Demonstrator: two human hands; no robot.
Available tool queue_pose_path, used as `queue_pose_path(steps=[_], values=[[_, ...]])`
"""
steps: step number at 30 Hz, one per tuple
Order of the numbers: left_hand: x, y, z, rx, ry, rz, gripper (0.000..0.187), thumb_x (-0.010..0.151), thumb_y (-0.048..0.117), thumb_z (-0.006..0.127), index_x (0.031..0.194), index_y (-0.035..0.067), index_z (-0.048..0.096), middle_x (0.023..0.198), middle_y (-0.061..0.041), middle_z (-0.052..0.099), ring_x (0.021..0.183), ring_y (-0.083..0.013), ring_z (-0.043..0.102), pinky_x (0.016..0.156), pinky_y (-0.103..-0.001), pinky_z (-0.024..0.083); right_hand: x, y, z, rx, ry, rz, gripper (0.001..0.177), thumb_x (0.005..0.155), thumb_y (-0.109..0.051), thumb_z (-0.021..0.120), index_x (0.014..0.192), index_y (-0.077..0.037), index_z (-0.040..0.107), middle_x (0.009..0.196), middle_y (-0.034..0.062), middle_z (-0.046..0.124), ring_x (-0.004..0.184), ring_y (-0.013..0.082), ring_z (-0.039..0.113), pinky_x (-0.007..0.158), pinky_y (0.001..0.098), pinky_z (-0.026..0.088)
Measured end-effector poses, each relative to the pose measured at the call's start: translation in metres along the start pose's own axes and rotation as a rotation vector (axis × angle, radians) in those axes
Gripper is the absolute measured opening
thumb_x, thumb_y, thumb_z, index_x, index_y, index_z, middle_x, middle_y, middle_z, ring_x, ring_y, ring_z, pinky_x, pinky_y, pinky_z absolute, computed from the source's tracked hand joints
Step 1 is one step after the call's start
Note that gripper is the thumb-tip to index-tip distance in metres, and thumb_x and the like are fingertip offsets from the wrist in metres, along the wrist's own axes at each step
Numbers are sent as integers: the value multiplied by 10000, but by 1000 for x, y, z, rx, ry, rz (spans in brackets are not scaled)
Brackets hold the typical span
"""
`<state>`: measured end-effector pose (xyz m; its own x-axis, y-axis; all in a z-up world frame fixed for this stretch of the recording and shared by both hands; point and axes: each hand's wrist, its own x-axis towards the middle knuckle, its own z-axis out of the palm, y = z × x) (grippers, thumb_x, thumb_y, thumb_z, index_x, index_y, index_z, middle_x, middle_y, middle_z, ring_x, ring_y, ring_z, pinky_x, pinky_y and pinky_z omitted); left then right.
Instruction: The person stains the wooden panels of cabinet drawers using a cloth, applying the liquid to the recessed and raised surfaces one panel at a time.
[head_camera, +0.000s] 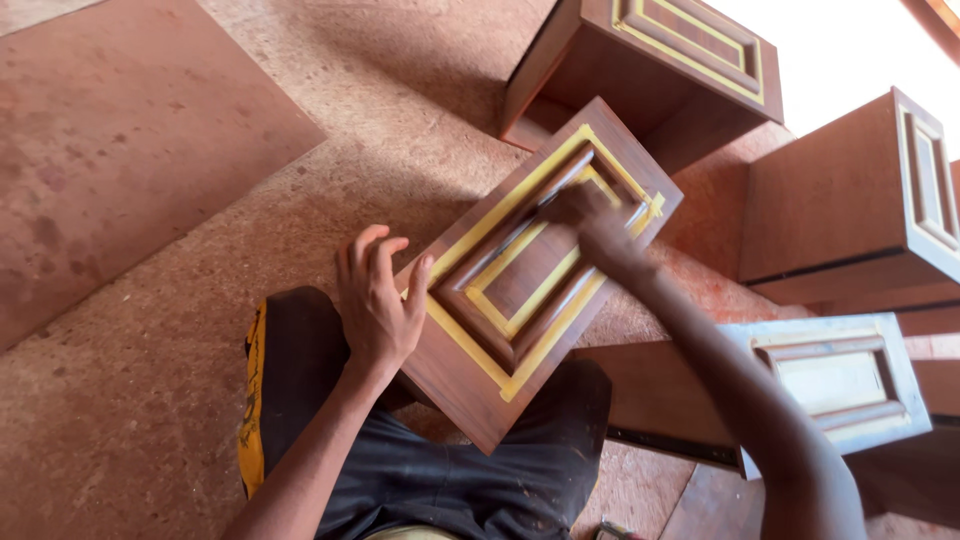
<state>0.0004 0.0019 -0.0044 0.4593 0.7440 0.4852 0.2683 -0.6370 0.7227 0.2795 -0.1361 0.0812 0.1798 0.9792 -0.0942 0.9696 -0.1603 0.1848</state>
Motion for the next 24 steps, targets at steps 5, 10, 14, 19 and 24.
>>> queue_pose_path(steps=[5,10,14,19,24], values=[[5,-1,6,19,27,20,383,1025,394,652,1112,21,659,1279,-162,593,1218,-316,542,1042,-488,465,24,91,-3,-68,-79,300,354,1040,-135,544,1265,-312,752,1276,124,673,1086,321,597,937,434,544],[-1,2,1,-27,14,-15,364,1034,364,652,1114,9,648,1277,-177,588,1184,-323,549,1012,-490,467,45,58,8,176,61,338,242,1142,-224,537,1248,-134,734,1204,148,694,1096,298,649,1014,485,549],[1,9,-2,-44,16,-20,361,1031,357,654,1118,7,640,1280,-182,581,1179,-328,547,1003,-488,468,37,-5,21,-95,-19,174,308,999,-34,491,1218,-69,705,1103,184,671,1171,362,569,946,574,507],[1,8,-4,-54,25,14,371,1067,363,628,1140,-1,625,1280,-186,565,1207,-329,538,1028,-485,466,-1,-110,3,458,14,-136,426,877,84,526,1167,-137,748,1216,113,689,1196,272,594,1056,393,526],[1,6,-5,-80,17,22,395,1086,385,605,1134,-6,617,1265,-189,563,1194,-331,535,1025,-479,462,-24,-155,-45,197,91,-396,388,906,-48,626,1293,-29,655,1303,109,602,1225,273,541,1038,397,494]])
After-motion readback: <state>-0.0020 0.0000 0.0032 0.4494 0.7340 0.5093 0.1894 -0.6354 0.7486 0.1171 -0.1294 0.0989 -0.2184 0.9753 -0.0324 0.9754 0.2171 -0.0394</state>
